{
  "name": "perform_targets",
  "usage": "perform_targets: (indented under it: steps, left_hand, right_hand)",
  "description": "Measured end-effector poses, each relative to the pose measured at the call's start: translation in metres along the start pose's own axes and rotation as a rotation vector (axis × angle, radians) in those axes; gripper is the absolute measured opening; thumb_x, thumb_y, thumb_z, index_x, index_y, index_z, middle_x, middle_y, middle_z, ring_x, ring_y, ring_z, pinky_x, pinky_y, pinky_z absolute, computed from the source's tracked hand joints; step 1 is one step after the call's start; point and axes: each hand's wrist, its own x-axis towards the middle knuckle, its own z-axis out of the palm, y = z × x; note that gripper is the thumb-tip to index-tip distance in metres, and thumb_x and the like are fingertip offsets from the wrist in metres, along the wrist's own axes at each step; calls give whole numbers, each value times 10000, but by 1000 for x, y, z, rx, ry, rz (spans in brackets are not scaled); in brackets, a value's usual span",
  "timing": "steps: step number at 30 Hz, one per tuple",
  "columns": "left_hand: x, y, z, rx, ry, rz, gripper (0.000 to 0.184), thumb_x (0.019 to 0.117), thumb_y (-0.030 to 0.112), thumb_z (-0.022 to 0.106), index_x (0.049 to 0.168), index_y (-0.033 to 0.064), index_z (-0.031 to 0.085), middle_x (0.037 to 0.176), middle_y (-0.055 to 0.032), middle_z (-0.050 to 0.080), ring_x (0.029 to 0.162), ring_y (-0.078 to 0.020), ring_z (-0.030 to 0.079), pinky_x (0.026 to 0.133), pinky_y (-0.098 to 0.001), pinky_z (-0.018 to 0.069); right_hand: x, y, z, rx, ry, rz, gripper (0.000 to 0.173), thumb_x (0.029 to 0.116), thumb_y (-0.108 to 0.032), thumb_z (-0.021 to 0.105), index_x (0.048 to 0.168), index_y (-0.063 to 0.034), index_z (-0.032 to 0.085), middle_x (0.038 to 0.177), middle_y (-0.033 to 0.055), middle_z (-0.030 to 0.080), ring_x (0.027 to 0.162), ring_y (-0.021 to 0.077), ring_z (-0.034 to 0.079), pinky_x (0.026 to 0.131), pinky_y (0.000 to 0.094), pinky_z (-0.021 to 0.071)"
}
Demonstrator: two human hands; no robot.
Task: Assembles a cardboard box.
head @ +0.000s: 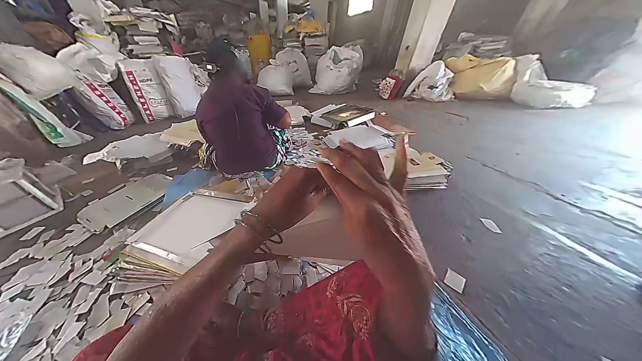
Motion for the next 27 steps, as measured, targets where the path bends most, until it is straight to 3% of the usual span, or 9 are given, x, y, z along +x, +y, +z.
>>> perform_targets:
  steps: [2, 4, 5, 7, 9, 14, 17, 21, 27]
  left_hand:
    - [1, 2, 1, -12, -29, 20, 86, 961, 93, 664, 958, 36, 729, 807, -41, 699, 723, -87, 652, 678, -267, 539]
    - [-2, -3, 1, -26, -34, 31, 106, 959, 123, 667, 946, 45, 738, 818, -30, 701, 745, -73, 654, 702, -255, 538]
    - [-5, -6, 0, -18, -44, 37, 117, 957, 132, 666, 931, 43, 738, 806, -34, 695, 740, -80, 652, 696, -261, 534]
    - [-8, -8, -1, 16, -83, 33, 127, 960, 134, 658, 914, 43, 732, 784, -40, 688, 729, -95, 652, 684, -278, 533]
    - [-10, -7, -1, 48, -119, 3, 140, 976, 132, 632, 911, 51, 726, 779, -35, 680, 729, -102, 647, 685, -294, 529]
    - [-15, -11, -11, 71, -157, 57, 146, 993, 131, 615, 955, 60, 737, 809, -21, 700, 734, -85, 655, 696, -268, 531]
    - [-16, -18, -23, -5, -206, 128, 160, 987, 168, 633, 896, 65, 717, 709, 23, 638, 625, -5, 568, 580, -176, 457]
    - [-24, -16, -41, -167, -229, 190, 142, 959, 104, 631, 903, 34, 741, 711, 44, 659, 640, 65, 565, 588, -109, 452]
    - [-37, -24, -49, -222, -182, 149, 126, 961, 102, 648, 922, 21, 737, 726, 47, 663, 646, 80, 556, 601, -94, 453]
  right_hand:
    - [-4, 9, 8, -33, -111, 81, 386, 967, 51, 524, 1281, -92, 697, 1366, 69, 651, 1407, 322, 491, 1124, 801, 133]
    - [-2, 13, 9, -10, -107, 88, 339, 959, 60, 542, 1184, -100, 739, 1231, 68, 708, 1341, 316, 550, 1134, 780, 161]
    - [-1, 11, 10, -16, -113, 92, 319, 950, 67, 554, 1147, -93, 748, 1191, 81, 718, 1308, 317, 574, 1136, 739, 227]
    - [0, 7, 13, -45, -135, 103, 245, 925, 69, 590, 1062, -62, 745, 1120, 113, 719, 1219, 324, 617, 1031, 580, 438]
    - [1, 7, 16, -39, -159, 101, 192, 917, 78, 595, 1016, -25, 725, 1079, 144, 703, 1181, 335, 622, 987, 504, 492]
    - [3, 16, 22, 103, -98, -20, 145, 934, 63, 587, 924, -5, 714, 974, 136, 684, 1116, 317, 629, 989, 435, 495]
    - [1, 20, 15, 223, -66, -72, 103, 941, -7, 628, 892, -41, 712, 936, 95, 659, 1051, 268, 613, 956, 382, 480]
    - [3, 25, 13, 481, 28, -135, 152, 952, -170, 683, 845, -67, 714, 913, 38, 698, 1098, 178, 626, 1034, 286, 449]
    - [7, 16, 26, 525, 68, -150, 172, 970, -184, 667, 851, -66, 705, 915, 37, 705, 1097, 181, 630, 1023, 306, 457]
